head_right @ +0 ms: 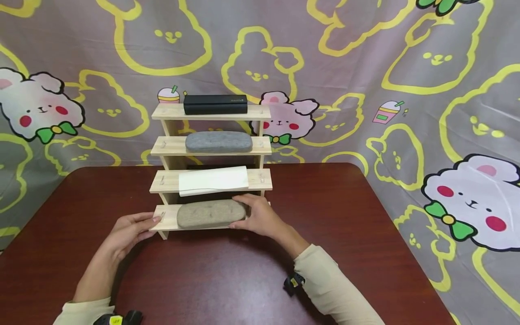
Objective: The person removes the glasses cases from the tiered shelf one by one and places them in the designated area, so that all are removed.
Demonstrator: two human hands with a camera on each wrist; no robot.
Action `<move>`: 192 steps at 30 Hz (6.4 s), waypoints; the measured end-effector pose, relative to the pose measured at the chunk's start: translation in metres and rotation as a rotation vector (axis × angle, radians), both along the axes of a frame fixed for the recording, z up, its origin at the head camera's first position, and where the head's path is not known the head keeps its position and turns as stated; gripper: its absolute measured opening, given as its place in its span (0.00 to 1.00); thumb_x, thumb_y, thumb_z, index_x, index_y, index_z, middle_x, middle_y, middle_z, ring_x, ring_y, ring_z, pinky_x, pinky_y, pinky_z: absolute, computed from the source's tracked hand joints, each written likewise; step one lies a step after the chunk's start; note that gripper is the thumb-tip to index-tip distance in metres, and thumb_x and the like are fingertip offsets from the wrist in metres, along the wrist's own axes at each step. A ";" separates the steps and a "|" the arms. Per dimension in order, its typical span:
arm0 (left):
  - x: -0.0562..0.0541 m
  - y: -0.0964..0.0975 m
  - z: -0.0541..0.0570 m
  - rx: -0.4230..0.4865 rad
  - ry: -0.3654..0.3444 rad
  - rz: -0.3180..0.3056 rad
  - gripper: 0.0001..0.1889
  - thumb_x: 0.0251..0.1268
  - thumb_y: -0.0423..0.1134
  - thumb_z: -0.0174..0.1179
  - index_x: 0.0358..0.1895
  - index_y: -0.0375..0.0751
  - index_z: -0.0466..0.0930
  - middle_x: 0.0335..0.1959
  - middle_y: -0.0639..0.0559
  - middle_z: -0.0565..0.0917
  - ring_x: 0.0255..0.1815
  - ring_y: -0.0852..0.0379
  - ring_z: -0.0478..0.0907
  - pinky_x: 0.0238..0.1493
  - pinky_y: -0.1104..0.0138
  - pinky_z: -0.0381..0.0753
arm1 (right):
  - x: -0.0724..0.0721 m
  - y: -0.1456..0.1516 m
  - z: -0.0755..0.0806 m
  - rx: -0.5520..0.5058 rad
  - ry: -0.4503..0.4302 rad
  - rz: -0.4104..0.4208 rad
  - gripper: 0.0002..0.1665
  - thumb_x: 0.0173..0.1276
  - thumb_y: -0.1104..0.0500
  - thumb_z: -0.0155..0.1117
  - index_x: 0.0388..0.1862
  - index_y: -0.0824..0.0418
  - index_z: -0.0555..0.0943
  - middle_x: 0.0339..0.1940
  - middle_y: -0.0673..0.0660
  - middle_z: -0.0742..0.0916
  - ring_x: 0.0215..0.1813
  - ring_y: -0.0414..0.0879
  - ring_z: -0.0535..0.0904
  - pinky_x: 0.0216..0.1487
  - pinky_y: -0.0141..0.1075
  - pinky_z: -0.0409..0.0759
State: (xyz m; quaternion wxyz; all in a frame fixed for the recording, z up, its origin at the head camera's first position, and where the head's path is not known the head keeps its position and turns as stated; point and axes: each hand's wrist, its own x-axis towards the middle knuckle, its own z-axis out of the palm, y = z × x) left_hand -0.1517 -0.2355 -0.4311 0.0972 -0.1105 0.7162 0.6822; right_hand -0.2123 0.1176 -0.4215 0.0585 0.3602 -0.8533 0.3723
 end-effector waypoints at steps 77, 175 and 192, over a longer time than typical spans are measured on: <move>-0.001 -0.001 -0.001 0.015 0.006 0.005 0.25 0.70 0.33 0.63 0.64 0.20 0.71 0.32 0.66 0.85 0.35 0.71 0.82 0.41 0.77 0.87 | 0.007 0.024 0.017 -0.312 -0.253 -0.010 0.37 0.38 0.69 0.87 0.52 0.66 0.85 0.49 0.62 0.89 0.49 0.36 0.82 0.60 0.30 0.79; -0.001 -0.002 -0.004 -0.032 -0.002 -0.001 0.32 0.72 0.37 0.63 0.70 0.18 0.64 0.36 0.66 0.83 0.36 0.72 0.81 0.41 0.76 0.87 | -0.021 0.124 0.068 -0.808 -0.091 -0.208 0.35 0.45 0.88 0.67 0.56 0.76 0.81 0.46 0.46 0.89 0.44 0.37 0.83 0.41 0.24 0.87; -0.001 -0.003 -0.004 -0.040 0.004 0.003 0.32 0.72 0.37 0.63 0.70 0.18 0.64 0.36 0.66 0.83 0.36 0.72 0.81 0.40 0.76 0.87 | -0.037 0.148 0.052 -0.932 -0.113 -0.407 0.32 0.48 0.88 0.67 0.56 0.77 0.81 0.42 0.47 0.88 0.42 0.37 0.82 0.40 0.22 0.84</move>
